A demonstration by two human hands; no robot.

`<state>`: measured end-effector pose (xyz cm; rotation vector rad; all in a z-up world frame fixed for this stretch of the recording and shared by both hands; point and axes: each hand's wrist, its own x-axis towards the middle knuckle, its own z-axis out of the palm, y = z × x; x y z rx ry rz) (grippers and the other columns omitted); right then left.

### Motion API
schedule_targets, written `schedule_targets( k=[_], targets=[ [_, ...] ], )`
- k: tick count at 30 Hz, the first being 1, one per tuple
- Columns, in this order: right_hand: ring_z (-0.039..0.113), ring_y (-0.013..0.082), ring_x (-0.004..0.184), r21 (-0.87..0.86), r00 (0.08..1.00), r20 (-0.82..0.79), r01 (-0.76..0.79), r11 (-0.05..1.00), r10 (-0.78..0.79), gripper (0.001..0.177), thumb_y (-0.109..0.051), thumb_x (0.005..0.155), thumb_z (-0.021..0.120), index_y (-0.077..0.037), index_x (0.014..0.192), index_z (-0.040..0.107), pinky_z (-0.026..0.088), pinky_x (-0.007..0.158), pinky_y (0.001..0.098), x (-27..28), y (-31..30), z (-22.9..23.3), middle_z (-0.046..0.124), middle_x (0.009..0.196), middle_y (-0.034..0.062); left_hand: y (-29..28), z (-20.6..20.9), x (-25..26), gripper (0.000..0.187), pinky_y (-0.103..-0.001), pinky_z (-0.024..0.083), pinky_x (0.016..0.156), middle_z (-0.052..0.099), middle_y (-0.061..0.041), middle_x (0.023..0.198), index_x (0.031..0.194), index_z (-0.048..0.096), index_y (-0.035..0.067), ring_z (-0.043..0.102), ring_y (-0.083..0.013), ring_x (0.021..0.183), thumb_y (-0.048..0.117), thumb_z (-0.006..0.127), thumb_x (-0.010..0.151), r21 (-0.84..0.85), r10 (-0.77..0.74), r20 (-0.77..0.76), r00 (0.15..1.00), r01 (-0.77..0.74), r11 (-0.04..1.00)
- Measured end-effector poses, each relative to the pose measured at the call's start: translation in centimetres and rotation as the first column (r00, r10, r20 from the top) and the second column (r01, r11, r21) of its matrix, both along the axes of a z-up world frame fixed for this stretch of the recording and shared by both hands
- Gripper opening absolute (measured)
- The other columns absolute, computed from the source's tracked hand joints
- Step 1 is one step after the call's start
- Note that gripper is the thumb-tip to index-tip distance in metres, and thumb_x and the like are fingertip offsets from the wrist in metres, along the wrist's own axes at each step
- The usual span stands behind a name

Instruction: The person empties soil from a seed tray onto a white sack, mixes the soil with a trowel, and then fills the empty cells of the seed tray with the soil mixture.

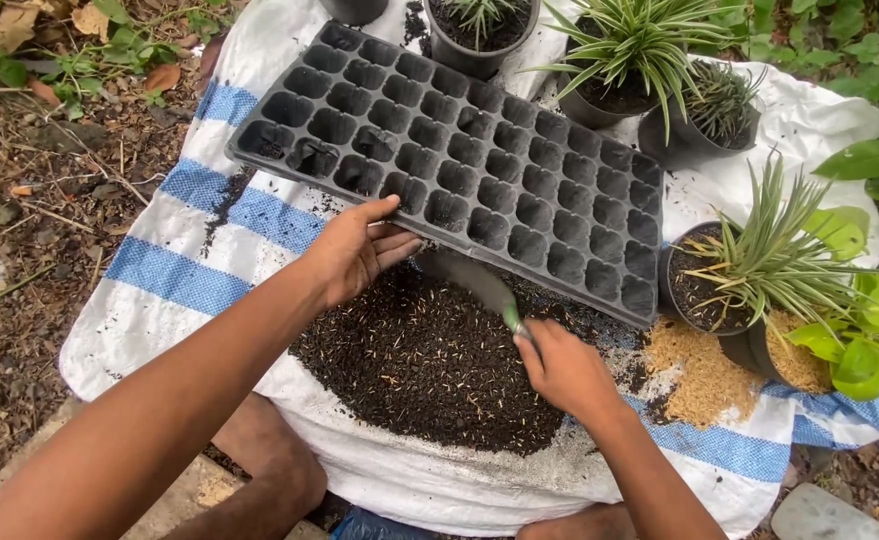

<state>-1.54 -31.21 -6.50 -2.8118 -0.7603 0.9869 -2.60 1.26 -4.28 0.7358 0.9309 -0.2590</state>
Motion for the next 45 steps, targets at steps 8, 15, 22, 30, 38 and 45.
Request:
schedule_targets(
  k=[8,15,22,30,38,45],
  targets=[
    [0.064,0.0118,0.065,0.023,0.914,0.249,-0.337,0.941,0.321,0.033,-0.038,0.101,0.048,-0.014,0.120,0.060,0.051,0.045,0.0249,-4.3,-3.0,0.7,0.065,0.089,0.0002,0.2,-2.3,-1.2,0.024,-0.024,0.064,0.083,0.070,-0.021,0.106,0.117,0.060,-0.012,0.072,-0.0224,0.092,0.008,0.051,0.107,-0.017,-0.022,-0.112,0.993,0.020,1.000],
    [0.057,0.0108,0.065,0.124,0.838,0.476,-0.365,0.923,0.267,0.037,-0.034,0.098,0.057,-0.007,0.121,0.063,0.047,0.048,0.0230,-4.6,-1.8,0.3,0.066,0.095,0.0027,0.1,-4.7,-2.2,0.035,-0.028,0.064,0.071,0.076,-0.017,0.092,0.106,0.066,-0.011,0.076,-0.0216,0.080,0.023,0.057,0.105,0.242,-0.257,-0.177,0.950,0.295,0.924],
    [0.059,0.0137,0.066,0.218,0.827,0.553,-0.261,0.940,0.101,0.030,-0.025,0.096,0.064,-0.002,0.115,0.065,0.049,0.043,0.0249,-5.2,4.1,0.3,0.062,0.094,0.0064,2.2,0.4,-0.8,0.033,-0.050,0.029,0.128,0.079,-0.012,0.117,0.116,0.068,0.003,0.076,-0.0209,0.111,0.021,0.043,0.104,0.370,-0.481,-0.083,0.873,0.475,0.798],
    [0.066,0.0251,0.080,0.218,0.883,0.459,-0.009,0.976,-0.094,0.032,-0.027,0.101,0.056,-0.003,0.121,0.062,0.057,0.056,0.0366,-2.7,7.3,-2.4,0.065,0.099,0.0119,2.8,6.0,0.9,0.042,-0.030,0.051,0.081,0.078,-0.012,0.120,0.118,0.069,-0.002,0.070,-0.0174,0.095,0.027,0.040,0.108,0.233,-0.520,-0.098,0.849,0.527,0.817],
    [0.074,0.0313,0.094,0.105,0.995,0.096,-0.002,0.994,-0.008,0.048,-0.043,0.107,0.038,-0.009,0.132,0.060,0.063,0.068,0.0456,-1.8,9.0,-0.9,0.069,0.107,0.0149,3.2,2.1,-0.1,0.047,-0.028,0.048,0.071,0.078,-0.008,0.111,0.128,0.058,-0.008,0.075,-0.0148,0.088,0.032,0.043,0.107,0.237,-0.492,-0.078,0.867,0.496,0.835],
    [0.069,0.0165,0.084,0.074,0.942,0.199,-0.289,0.954,0.270,0.038,-0.037,0.103,0.046,-0.012,0.126,0.063,0.057,0.057,0.0261,-3.8,8.4,1.7,0.066,0.098,0.0048,2.8,-1.6,-0.7,0.047,-0.026,0.051,0.070,0.077,-0.012,0.110,0.137,0.046,-0.011,0.074,-0.0148,0.087,0.027,0.046,0.108,0.098,-0.374,-0.111,0.921,0.384,0.918]
  ],
)
